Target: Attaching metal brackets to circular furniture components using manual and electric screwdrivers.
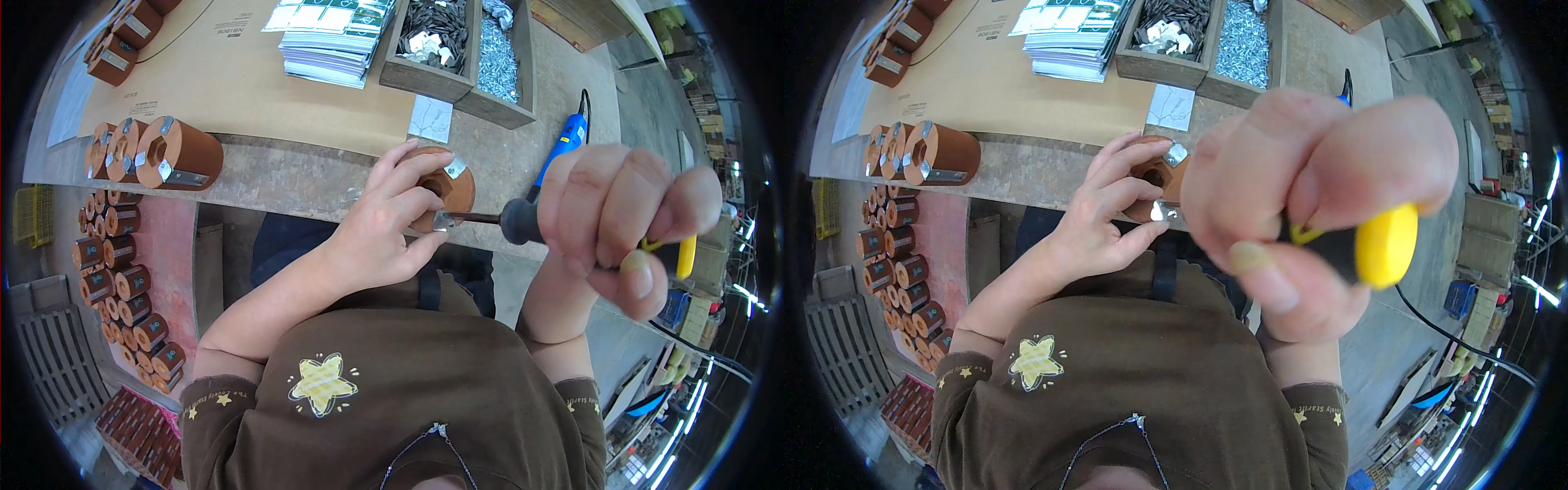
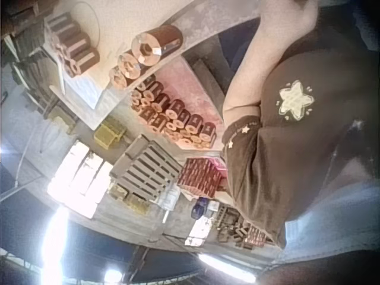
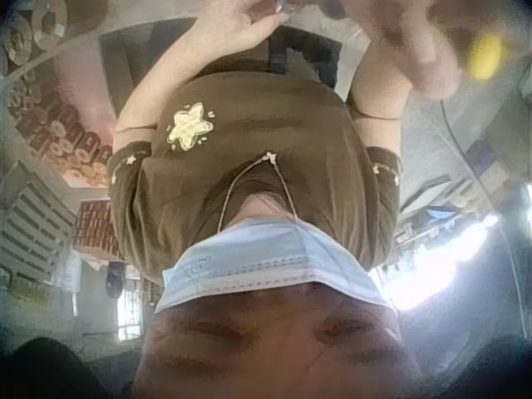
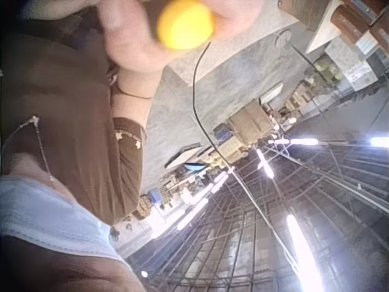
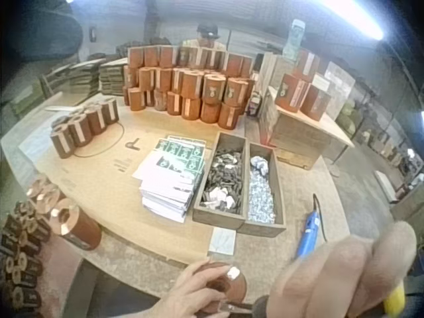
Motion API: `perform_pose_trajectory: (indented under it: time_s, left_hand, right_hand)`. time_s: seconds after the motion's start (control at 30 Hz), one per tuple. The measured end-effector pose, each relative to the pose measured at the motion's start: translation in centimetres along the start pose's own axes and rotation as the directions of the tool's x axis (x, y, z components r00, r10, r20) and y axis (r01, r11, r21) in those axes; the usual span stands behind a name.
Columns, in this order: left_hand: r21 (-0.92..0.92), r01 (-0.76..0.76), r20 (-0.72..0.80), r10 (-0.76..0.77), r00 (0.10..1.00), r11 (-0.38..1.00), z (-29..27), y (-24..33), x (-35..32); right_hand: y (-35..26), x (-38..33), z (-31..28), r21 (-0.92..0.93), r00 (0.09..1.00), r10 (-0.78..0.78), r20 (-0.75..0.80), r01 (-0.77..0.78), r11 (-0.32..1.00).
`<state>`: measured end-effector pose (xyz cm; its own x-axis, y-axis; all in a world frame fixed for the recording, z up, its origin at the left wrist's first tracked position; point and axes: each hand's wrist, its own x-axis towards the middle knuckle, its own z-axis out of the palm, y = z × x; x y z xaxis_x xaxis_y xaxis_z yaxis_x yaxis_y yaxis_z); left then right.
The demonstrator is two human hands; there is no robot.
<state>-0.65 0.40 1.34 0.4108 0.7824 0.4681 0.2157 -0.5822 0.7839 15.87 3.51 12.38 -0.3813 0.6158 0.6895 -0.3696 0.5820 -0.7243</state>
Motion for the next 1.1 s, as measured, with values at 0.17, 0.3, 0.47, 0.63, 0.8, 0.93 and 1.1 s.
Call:
perform_pose_trajectory:
  time_s: [0.17, 0.3, 0.47, 0.63, 0.8, 0.93, 1.1]
  left_hand:
    - [0.046, 0.069, -0.002, -0.069, 0.998, 0.997, 0.2, -0.1, 0.4]
    - [0.077, 0.099, -0.048, -0.095, 0.994, 0.992, 0.0, 0.0, 0.4]
    - [0.074, 0.034, -0.023, -0.033, 0.999, 0.997, -0.5, -0.1, 0.6]
    - [0.032, -0.021, -0.04, 0.022, 0.999, 0.999, 0.3, -0.4, 0.1]
    - [0.124, 0.034, -0.018, -0.032, 0.999, 0.992, -0.3, 0.5, -0.7]
    - [-0.018, 0.037, -0.022, -0.038, 0.999, 0.999, -3.7, 1.1, 0.2]
    - [0.086, 0.125, -0.177, -0.108, 0.978, 0.988, -14.8, 3.0, 1.2]
  right_hand:
    - [-0.1, 0.3, -0.4, 0.086, 0.998, 0.053, 0.043, -0.057, 0.995]
    - [0.0, -0.1, 1.1, -0.065, 1.0, 0.014, -0.028, -0.015, 0.998]
    - [-0.8, -0.2, 1.3, -0.005, 0.987, 0.01, -0.16, -0.011, 1.0]
    - [-0.9, -0.5, 3.2, 0.078, 0.957, -0.033, -0.287, 0.058, 0.995]
    - [-0.9, -0.3, 2.9, 0.009, 0.973, -0.031, -0.23, 0.034, 0.999]
    - [-4.4, 0.0, 0.2, 0.035, 0.915, -0.124, -0.385, 0.149, 0.988]
    - [-6.9, -0.2, -3.1, 0.175, 0.891, -0.191, -0.412, 0.283, 0.943]
